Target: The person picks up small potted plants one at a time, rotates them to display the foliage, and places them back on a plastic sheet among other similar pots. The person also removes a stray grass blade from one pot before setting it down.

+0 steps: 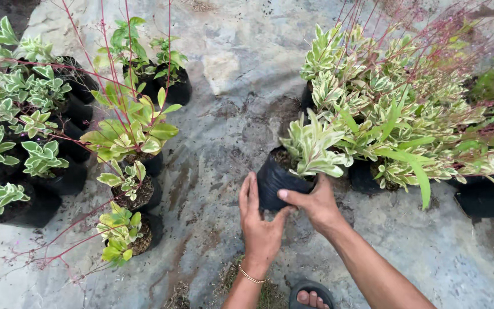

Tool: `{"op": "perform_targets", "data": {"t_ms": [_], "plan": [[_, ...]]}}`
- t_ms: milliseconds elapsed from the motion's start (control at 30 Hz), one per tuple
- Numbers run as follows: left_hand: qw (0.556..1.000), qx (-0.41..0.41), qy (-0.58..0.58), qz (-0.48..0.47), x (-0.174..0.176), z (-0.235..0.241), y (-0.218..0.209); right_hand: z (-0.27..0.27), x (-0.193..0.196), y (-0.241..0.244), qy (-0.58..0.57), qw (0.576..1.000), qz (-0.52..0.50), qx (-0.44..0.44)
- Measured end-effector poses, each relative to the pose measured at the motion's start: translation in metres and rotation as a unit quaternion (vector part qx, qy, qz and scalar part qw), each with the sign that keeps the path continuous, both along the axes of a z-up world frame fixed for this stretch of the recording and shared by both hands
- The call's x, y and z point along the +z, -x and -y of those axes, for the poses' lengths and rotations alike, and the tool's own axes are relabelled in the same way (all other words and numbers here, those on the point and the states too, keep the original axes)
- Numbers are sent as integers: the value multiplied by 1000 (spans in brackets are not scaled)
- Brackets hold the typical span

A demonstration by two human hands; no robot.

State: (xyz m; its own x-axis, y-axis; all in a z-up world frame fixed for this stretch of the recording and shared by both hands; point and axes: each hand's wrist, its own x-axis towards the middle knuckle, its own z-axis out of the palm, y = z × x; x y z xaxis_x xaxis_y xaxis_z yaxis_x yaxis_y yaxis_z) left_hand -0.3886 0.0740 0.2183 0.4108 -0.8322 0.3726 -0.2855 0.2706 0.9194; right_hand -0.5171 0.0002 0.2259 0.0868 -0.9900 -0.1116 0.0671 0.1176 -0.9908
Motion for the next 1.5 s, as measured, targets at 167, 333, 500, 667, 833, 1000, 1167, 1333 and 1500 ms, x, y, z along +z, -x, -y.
{"op": "perform_targets", "data": {"t_ms": [167,333,500,667,833,1000,1167,1333,1500], "plan": [[908,-48,-240,-339,-20,13,-3,28,20,-10,53,998,10,-29],[887,-74,-263,-373,-36,14,-6,26,22,-28,46,998,-38,-18],[922,-50,-175,-342,-61,9,-12,18,41,-44,96,958,-252,97],[926,-1,-139,-350,-77,12,-11,41,61,-51,66,900,-404,152],[958,-108,-252,-82,-70,-30,-44,61,4,-83,92,935,-316,131],[746,-460,-208,434,-80,-126,-156,79,-71,-135,93,965,-230,91],[563,-579,-407,426,-67,-178,-288,91,-100,-175,180,946,-240,120],[711,-293,-538,344,-63,-124,-416,92,-115,-222,206,954,-197,92],[921,-26,-354,-162,-116,-16,-425,81,-143,-257,192,967,-152,72]]}}
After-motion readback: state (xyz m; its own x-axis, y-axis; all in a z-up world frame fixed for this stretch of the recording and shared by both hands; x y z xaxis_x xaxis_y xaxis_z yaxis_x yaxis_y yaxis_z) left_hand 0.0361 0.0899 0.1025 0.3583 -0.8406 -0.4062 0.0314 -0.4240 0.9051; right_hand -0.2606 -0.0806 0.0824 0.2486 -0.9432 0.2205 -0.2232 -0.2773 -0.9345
